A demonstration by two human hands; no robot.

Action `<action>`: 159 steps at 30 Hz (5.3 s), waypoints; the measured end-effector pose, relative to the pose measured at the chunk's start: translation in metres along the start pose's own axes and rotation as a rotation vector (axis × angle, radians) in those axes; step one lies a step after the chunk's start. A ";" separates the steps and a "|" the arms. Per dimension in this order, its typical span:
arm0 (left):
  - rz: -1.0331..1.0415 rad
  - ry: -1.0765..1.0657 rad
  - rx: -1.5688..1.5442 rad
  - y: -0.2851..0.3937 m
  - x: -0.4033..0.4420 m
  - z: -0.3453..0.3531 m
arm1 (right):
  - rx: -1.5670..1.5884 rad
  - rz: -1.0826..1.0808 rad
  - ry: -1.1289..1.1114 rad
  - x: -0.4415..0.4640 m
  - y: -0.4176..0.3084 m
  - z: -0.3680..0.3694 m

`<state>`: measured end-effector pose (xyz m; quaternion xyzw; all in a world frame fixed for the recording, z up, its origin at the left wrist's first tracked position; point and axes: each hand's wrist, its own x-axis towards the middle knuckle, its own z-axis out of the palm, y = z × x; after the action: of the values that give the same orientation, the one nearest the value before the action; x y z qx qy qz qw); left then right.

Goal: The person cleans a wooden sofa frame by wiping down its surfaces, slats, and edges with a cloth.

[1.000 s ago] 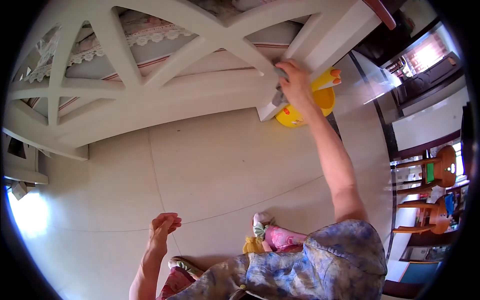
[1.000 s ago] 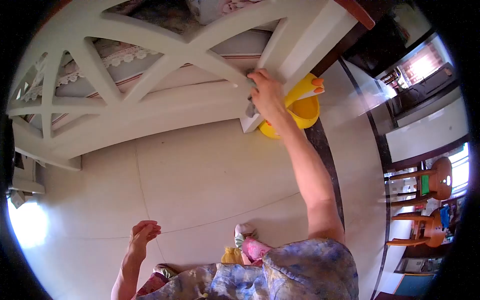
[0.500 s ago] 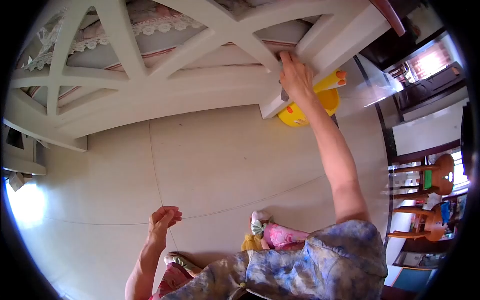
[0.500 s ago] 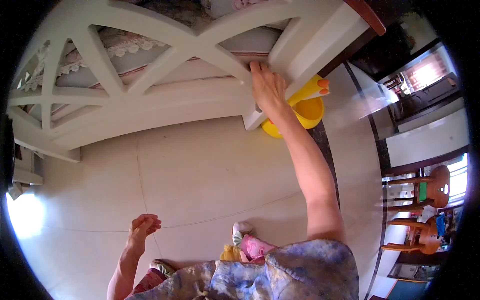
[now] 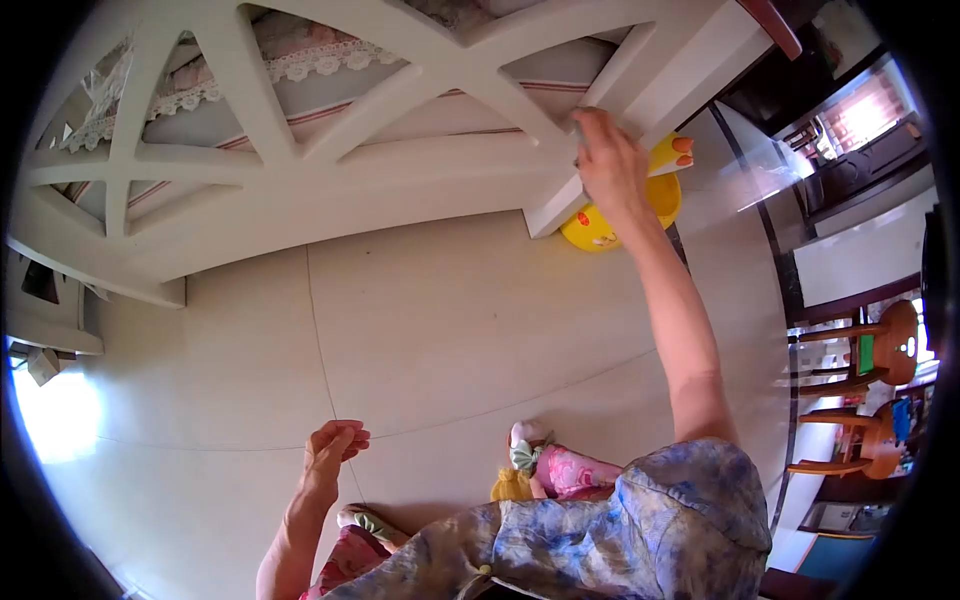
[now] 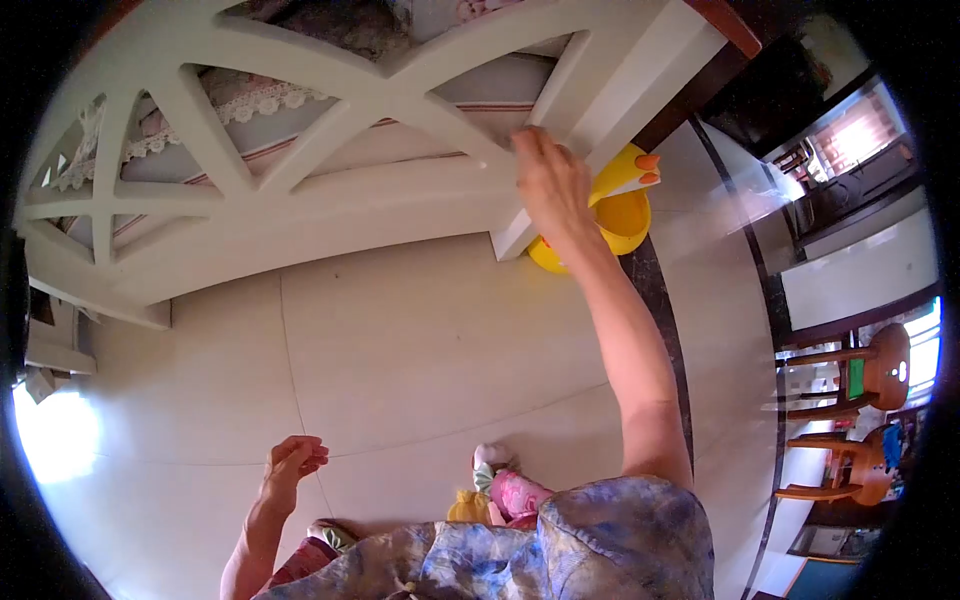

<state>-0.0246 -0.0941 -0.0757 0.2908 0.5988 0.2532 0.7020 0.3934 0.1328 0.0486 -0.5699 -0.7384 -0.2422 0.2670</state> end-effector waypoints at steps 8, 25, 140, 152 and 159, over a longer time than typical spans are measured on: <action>0.014 -0.023 0.024 0.000 0.011 0.003 | 0.270 0.232 -0.145 0.003 0.007 0.009; -0.037 -0.008 0.049 -0.005 -0.009 0.001 | 0.600 0.619 0.257 0.007 -0.042 0.040; 0.604 -0.206 0.671 0.049 0.035 0.089 | -0.663 -0.240 -0.153 0.019 0.003 0.002; 0.512 -0.169 0.547 0.022 0.037 0.075 | -0.284 0.116 -0.338 0.026 -0.020 0.010; 0.516 -0.183 0.566 0.021 0.024 0.067 | -0.454 -0.042 0.064 0.027 0.001 -0.090</action>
<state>0.0448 -0.0695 -0.0692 0.6352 0.4873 0.2191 0.5578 0.3993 0.0924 0.1335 -0.5918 -0.6678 -0.4256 0.1503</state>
